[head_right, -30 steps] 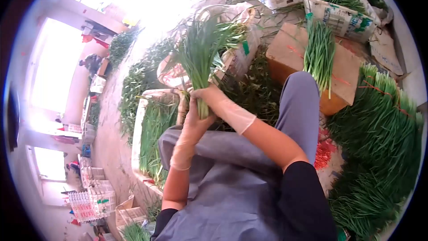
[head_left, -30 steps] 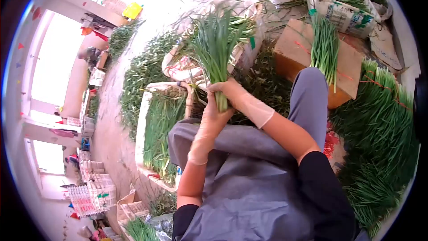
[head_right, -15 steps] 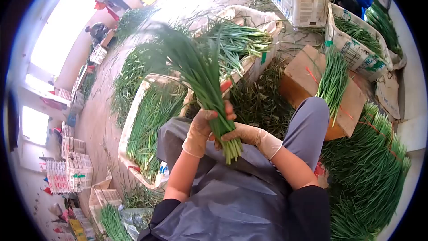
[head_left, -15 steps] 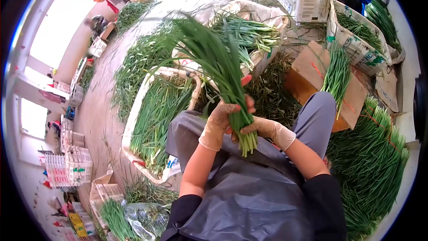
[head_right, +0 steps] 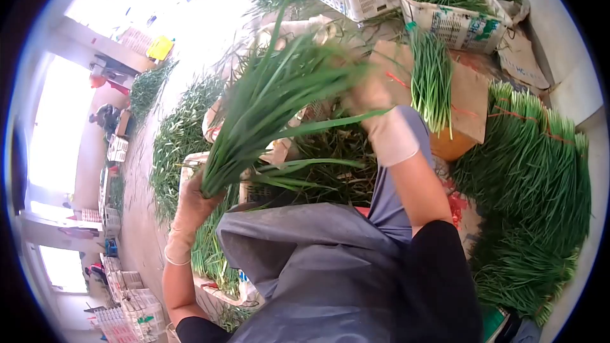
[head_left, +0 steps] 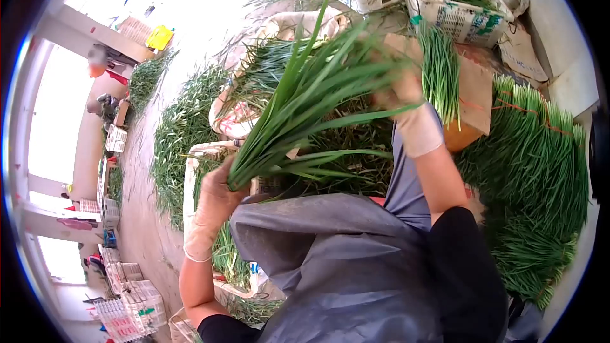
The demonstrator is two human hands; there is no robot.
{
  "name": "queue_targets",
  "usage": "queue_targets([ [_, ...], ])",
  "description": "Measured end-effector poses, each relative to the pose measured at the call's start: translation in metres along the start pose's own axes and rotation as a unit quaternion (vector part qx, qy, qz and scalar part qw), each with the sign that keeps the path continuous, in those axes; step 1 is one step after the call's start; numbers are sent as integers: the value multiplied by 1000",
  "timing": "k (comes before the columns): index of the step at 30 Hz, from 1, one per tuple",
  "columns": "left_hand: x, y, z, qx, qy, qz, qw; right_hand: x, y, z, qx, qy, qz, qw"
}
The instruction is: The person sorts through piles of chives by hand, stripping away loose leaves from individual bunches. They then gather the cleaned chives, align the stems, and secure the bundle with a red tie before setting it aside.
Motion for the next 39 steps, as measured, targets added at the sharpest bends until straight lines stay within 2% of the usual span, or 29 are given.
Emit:
queue_targets([
  [1, 11, 4, 14, -51, -127, 73, 988, 29, -21, -12, 45, 108, -22, 993],
  [2, 19, 10, 29, -102, -251, 146, 951, 68, -22, -4, -30, 68, 82, 994],
  [3, 24, 13, 29, -149, -289, 191, 926, 90, -19, 0, -100, 27, 181, 978],
  [4, 26, 11, 23, -147, -292, 194, 925, 99, -11, -14, -50, 35, 194, 979],
  [6, 29, 11, 10, -133, -367, 241, 889, 92, -2, -43, -9, 93, 136, 986],
  [10, 22, 16, 5, -209, -413, 311, 830, 57, 25, -86, 40, 112, 121, 986],
  [12, 19, 16, 7, -219, -423, 312, 822, 28, 36, -110, 125, 189, 54, 972],
  [14, 17, 14, 7, -217, -445, 315, 810, -13, 49, -134, 252, 246, -50, 935],
  [16, 16, 13, 13, -214, -452, 307, 810, -48, 54, -135, 294, 322, -182, 882],
  [20, 10, 16, 22, -248, -452, 298, 803, -88, 50, -81, 126, 462, -278, 833],
  [24, 8, 19, 24, -268, -441, 308, 799, -94, 61, -22, 18, 407, -325, 853],
  [25, 8, 19, 23, -273, -445, 298, 799, -95, 60, -16, 16, 404, -329, 854],
  [27, 7, 21, 20, -273, -456, 283, 798, -94, 54, -6, -59, 225, -271, 934],
  [28, 8, 21, 18, -269, -457, 283, 799, -97, 46, -8, -20, 263, -299, 917],
  [31, 4, 20, 15, -280, -474, 281, 786, -108, 42, 10, -67, 183, -304, 933],
  [33, 0, 18, 15, -279, -475, 274, 789, -118, 47, 26, -140, -10, -252, 957],
  [34, -2, 18, 15, -278, -476, 266, 791, -122, 48, 30, -141, -10, -253, 957],
  [36, -6, 17, 17, -275, -481, 267, 788, -132, 56, 49, -266, -120, -199, 935],
  [39, -12, 16, 15, -287, -487, 262, 782, -140, 59, 87, -260, -121, -207, 935],
])
Point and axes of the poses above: each hand's wrist, its own y-axis away from the middle knuckle, its own x-axis out of the back of the hand, z = x × y, the point moved 8 cm from there along -y, towards the middle knuckle, and after that the axes turned 11 degrees about x, right-handed, at the moved point
